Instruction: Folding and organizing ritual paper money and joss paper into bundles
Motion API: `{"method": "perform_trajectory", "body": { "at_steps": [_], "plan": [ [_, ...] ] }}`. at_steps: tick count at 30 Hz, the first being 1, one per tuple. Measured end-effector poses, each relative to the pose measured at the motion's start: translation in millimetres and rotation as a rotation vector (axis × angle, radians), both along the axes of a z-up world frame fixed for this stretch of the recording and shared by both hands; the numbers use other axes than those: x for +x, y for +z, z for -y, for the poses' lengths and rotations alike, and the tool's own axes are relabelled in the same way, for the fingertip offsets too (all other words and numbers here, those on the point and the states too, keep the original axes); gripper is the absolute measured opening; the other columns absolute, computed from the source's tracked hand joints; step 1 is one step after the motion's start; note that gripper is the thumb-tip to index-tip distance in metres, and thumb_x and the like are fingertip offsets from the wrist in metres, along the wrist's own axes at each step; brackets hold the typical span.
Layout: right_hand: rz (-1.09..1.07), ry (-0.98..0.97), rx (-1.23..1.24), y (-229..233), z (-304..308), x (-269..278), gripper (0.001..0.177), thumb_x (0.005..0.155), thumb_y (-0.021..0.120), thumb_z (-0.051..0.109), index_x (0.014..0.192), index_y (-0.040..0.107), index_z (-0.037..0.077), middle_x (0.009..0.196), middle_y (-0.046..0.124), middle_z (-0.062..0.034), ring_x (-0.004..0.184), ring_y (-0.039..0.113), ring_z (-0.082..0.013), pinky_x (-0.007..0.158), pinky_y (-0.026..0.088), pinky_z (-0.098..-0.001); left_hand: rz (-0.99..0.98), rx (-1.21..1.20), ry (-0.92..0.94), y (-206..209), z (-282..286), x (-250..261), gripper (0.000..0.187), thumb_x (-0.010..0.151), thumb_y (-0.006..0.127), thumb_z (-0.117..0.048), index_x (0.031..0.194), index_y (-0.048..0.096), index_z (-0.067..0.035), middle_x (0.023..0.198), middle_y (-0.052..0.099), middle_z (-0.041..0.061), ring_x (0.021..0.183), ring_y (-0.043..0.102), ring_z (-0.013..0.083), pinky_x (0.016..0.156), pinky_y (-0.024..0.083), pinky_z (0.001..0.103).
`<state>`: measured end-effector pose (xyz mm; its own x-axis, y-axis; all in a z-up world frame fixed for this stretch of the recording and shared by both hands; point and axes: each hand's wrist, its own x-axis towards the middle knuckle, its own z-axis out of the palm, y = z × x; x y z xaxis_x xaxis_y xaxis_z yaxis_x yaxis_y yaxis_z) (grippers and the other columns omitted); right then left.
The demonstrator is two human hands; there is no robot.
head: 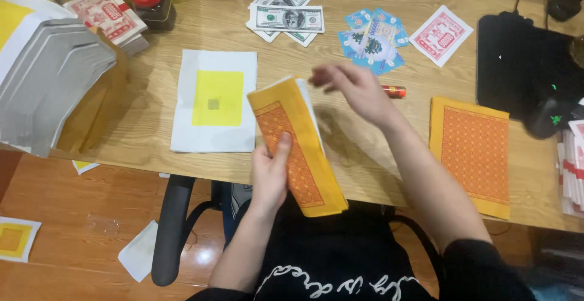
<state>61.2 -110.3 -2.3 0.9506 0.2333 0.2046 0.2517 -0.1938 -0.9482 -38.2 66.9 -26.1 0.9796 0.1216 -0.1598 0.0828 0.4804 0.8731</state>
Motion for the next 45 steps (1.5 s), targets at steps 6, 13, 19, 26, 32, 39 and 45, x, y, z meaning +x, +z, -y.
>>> {"method": "perform_trajectory", "body": {
  "at_steps": [6, 13, 19, 26, 32, 39, 45],
  "plan": [
    [0.159, -0.054, -0.826, -3.7, -7.1, 148.4, 0.026, 0.093, 0.051, 0.007, 0.105, 0.073, 0.008, 0.102, 0.073, -0.0072, 0.092, 0.064, -0.0268, 0.076, 0.046, -0.0399, -0.148, -0.174, 0.094, -13.3, -24.8, 25.8, 0.041, 0.087, 0.062, -0.024, 0.116, 0.061, 0.004, 0.117, 0.069, 0.015, 0.103, 0.066, 0.0216, 0.088, 0.056, 0.035],
    [-0.041, 0.261, -1.231, -15.0, -13.7, 210.4, 0.080, 0.065, 0.070, 0.019, 0.140, 0.042, 0.015, 0.144, 0.039, -0.0150, 0.129, 0.037, -0.0365, 0.102, 0.035, -0.0477, -0.165, -0.222, -0.003, -21.3, -29.2, 36.5, 0.035, 0.087, 0.064, -0.024, 0.109, 0.064, 0.004, 0.109, 0.072, 0.014, 0.096, 0.068, 0.0208, 0.083, 0.057, 0.035],
    [-0.009, 0.256, -1.412, -24.0, -19.7, 214.6, 0.080, 0.069, 0.070, 0.011, 0.141, 0.037, 0.012, 0.133, 0.039, -0.0186, 0.115, 0.045, -0.0403, 0.081, 0.048, -0.0571, -0.150, -0.265, -0.277, -11.4, -34.6, 42.5, 0.053, 0.086, 0.063, -0.028, 0.129, 0.055, 0.002, 0.126, 0.065, 0.016, 0.115, 0.063, 0.0271, 0.097, 0.053, 0.039],
    [0.512, 0.065, -1.427, -62.8, -3.6, 227.9, 0.046, 0.079, 0.053, 0.000, 0.125, 0.053, 0.004, 0.105, 0.058, -0.0195, 0.090, 0.058, -0.0408, 0.064, 0.050, -0.0541, -0.253, -0.279, -0.172, -20.4, -36.6, 46.0, 0.034, 0.088, 0.063, -0.026, 0.109, 0.066, 0.001, 0.106, 0.072, 0.015, 0.093, 0.069, 0.0223, 0.080, 0.057, 0.035],
    [0.099, 0.156, -1.212, -24.9, -10.8, 217.0, 0.070, 0.078, 0.062, 0.033, 0.143, 0.048, 0.013, 0.133, 0.047, -0.0225, 0.118, 0.047, -0.0434, 0.095, 0.039, -0.0532, -0.224, -0.321, -0.165, -18.4, -35.9, 42.8, 0.029, 0.091, 0.062, -0.025, 0.104, 0.064, 0.000, 0.098, 0.072, 0.015, 0.082, 0.069, 0.0235, 0.072, 0.059, 0.037],
    [0.004, 0.196, -1.395, -13.9, -30.7, 213.9, 0.077, 0.077, 0.069, 0.045, 0.142, 0.045, 0.013, 0.124, 0.049, -0.0212, 0.110, 0.053, -0.0439, 0.086, 0.041, -0.0592, -0.256, -0.303, -0.188, -11.3, -37.4, 41.9, 0.032, 0.089, 0.062, -0.025, 0.108, 0.066, 0.000, 0.106, 0.072, 0.013, 0.093, 0.068, 0.0217, 0.080, 0.056, 0.033],
    [0.140, 0.200, -1.388, -32.7, -19.2, 229.1, 0.066, 0.075, 0.070, 0.033, 0.137, 0.053, 0.015, 0.113, 0.057, -0.0219, 0.099, 0.059, -0.0435, 0.077, 0.046, -0.0544, -0.238, -0.310, -0.205, -19.7, -38.0, 45.8, 0.031, 0.089, 0.063, -0.026, 0.107, 0.066, 0.000, 0.104, 0.072, 0.013, 0.091, 0.069, 0.0210, 0.079, 0.056, 0.033]
  ]
}}
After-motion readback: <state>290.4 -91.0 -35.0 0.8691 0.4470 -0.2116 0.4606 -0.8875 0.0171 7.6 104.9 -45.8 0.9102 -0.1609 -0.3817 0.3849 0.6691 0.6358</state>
